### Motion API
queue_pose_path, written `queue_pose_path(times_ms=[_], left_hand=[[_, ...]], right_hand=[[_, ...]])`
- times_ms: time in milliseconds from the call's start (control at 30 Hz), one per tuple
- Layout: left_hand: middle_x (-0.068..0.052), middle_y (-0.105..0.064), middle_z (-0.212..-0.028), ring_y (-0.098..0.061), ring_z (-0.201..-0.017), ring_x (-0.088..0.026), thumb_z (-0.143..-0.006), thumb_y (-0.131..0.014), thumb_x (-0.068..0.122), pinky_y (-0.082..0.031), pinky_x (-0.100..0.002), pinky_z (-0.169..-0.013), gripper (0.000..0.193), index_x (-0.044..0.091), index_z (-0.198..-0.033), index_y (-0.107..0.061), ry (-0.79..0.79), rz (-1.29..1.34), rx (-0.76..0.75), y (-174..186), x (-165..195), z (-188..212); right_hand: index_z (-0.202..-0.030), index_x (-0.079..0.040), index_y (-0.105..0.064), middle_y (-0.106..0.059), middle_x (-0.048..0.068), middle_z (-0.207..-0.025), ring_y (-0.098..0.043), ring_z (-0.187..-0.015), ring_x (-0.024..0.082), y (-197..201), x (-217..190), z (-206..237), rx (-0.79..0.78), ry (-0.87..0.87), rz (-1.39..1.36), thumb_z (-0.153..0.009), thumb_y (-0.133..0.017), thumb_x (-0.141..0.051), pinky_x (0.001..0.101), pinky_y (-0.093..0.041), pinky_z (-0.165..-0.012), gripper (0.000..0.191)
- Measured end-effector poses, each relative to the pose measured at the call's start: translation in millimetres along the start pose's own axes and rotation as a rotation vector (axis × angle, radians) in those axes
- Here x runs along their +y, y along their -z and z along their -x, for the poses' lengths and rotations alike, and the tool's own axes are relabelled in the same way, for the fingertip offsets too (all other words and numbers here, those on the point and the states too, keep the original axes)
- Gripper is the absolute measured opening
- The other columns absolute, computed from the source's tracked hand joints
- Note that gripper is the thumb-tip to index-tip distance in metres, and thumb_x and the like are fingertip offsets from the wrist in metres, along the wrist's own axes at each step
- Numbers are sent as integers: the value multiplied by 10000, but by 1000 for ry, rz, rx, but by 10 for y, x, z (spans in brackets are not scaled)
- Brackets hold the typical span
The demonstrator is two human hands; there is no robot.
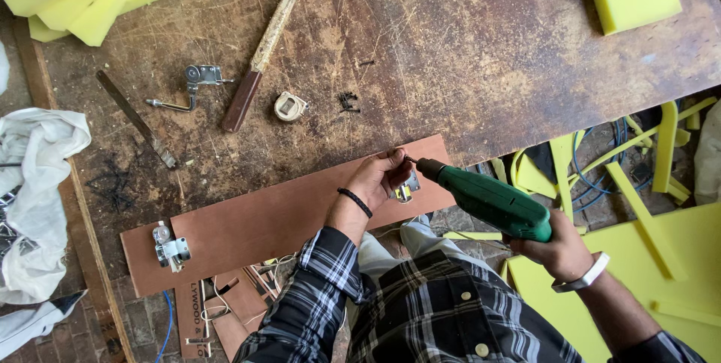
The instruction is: The person installs metal hardware onto rectangular wooden boards. They position the hardware, use a hammer to tap it into place, and then secure it with screws using a power drill. The person repeats this process for multiple boards.
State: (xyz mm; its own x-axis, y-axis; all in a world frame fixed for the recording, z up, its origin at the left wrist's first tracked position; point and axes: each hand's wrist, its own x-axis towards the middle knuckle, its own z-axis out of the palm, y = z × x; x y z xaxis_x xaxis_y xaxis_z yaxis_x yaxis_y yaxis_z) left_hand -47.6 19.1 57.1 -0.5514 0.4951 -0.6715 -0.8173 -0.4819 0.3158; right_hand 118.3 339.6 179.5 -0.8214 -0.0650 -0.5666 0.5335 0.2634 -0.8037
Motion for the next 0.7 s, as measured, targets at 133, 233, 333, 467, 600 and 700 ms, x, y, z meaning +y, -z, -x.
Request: queue_pose_path(times_ms=[133,233,333,467,600,700], left_hand=[[-54,-745,-935,-747,-895,-163,-960,-720,207,-649,-287,-796,161,55,-1012,-708,52,-46,-70,43,34,39],[-61,-747,-937,-750,-895,-169,-960,-715,237,-648,-300,-791,207,37,-1013,-704,81,-59,-107,24,37,62],[-83,-752,-952,-750,-887,-182,-959,-726,275,-641,-298,-763,273,15,-1041,-709,94,-129,-126,-8,32,110],[-109,-766,-922,-728,-779,-214,-960,-720,319,-590,-305,-610,308,25,-1045,-757,64,-589,56,-39,-23,238],[17,-783,-929,-771,-843,-144,-908,-772,296,-609,-321,-709,162,168,-1007,-786,-529,-1317,342,36,30,359],[-13,-697,-921,-660,-959,-245,-795,-874,377,-527,-433,-893,344,188,-1047,-733,-845,-1591,271,108,118,365]], right_hand=[[-985,4,-741,-788,100,-804,-697,-696,181,-34,-220,82,54,-36,88,-679,-794,-101,339,-552,-632,328],[-933,16,-762,-800,100,-783,-704,-691,175,-76,-367,159,77,-28,150,-683,-800,-123,344,-563,-636,288],[-876,25,-770,-772,123,-730,-697,-647,200,-128,-496,162,113,-115,251,-680,-809,-158,379,-552,-616,270],[-867,9,-759,-708,157,-693,-695,-612,241,-156,-655,123,166,-224,478,-697,-830,-238,418,-539,-625,308],[-827,29,-741,-688,195,-695,-684,-615,293,-181,-770,86,172,-303,563,-725,-831,-287,455,-538,-631,344],[-828,24,-734,-686,198,-684,-691,-599,304,-224,-815,76,146,-312,601,-717,-815,-292,464,-541,-635,345]])
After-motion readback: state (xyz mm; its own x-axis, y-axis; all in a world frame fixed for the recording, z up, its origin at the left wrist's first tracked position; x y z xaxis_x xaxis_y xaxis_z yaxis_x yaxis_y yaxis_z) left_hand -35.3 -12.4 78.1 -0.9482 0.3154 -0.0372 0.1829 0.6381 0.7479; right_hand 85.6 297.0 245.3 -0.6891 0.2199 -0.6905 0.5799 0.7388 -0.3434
